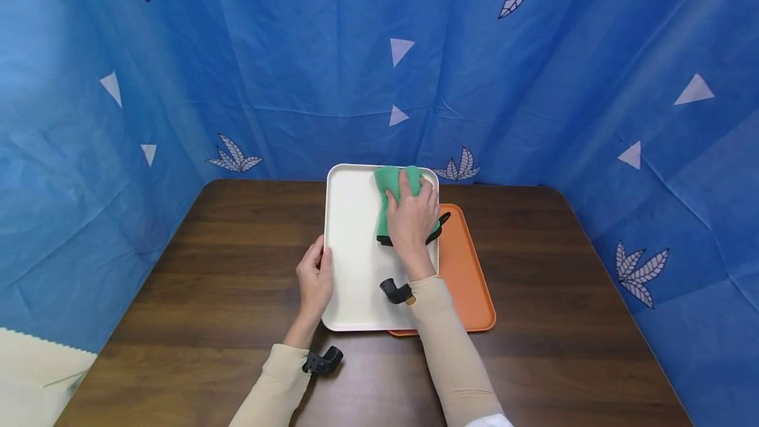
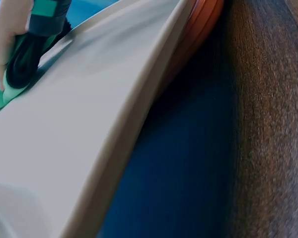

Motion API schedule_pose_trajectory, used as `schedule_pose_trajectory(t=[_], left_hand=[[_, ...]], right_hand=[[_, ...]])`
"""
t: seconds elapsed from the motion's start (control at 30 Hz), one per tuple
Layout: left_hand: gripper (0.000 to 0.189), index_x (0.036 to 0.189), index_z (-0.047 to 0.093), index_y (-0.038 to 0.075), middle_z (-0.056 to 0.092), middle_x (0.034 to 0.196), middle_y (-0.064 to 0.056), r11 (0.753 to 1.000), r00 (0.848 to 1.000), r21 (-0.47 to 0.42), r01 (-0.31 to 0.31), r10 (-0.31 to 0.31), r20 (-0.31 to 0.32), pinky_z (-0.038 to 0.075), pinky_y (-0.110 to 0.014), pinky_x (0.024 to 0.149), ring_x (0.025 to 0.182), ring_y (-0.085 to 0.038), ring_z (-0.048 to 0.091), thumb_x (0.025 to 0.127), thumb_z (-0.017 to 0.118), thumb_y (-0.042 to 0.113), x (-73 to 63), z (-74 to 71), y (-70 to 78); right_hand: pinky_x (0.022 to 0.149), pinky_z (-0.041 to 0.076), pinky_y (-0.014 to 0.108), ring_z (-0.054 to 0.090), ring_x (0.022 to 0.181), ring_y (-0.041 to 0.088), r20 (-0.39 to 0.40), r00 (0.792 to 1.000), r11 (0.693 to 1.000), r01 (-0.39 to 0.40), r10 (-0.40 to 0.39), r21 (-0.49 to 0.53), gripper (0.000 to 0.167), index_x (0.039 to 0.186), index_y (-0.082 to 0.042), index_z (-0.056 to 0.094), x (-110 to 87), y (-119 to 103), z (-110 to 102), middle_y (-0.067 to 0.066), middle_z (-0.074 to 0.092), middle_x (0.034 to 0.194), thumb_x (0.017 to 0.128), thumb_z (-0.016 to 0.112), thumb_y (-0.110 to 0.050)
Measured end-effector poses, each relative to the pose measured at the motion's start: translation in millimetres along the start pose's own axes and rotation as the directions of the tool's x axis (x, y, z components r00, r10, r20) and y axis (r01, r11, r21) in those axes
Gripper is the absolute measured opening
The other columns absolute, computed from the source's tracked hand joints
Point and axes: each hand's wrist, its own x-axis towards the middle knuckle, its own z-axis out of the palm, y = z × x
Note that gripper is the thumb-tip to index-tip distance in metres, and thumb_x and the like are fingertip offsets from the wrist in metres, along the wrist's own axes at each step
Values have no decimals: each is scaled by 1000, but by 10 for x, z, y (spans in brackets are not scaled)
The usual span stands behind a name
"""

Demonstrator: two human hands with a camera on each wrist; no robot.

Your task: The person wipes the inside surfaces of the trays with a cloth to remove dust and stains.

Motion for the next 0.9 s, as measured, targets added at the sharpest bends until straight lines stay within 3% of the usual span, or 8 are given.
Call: schedule_pose_trajectory(t=[0.33,0.7,0.9], left_hand=[[29,123,62,-9,64,86,-21,1000,1000,0,-3,3,4,44,-19,57,65,-13,50,96,53,-3,-2,11,-16],[26,117,65,-10,56,71,-16,995,993,13,-98,99,-56,38,-19,52,59,-8,43,93,56,-6,2,23,-41],[26,116,65,-11,59,74,-16,993,992,46,-110,113,-61,39,-19,53,59,-11,45,92,56,-6,2,18,-52]], right_hand=[[74,47,52,55,109,42,-3,995,995,101,-101,12,48,134,-14,62,-94,-304,109,28,56,125,90,71,-30],[64,46,44,58,98,37,-29,970,970,241,-242,-44,47,132,-16,63,-227,-564,241,24,58,121,89,72,-32],[65,46,44,57,98,37,-33,965,964,259,-261,-60,47,133,-16,63,-242,-574,254,24,58,120,89,72,-32]])
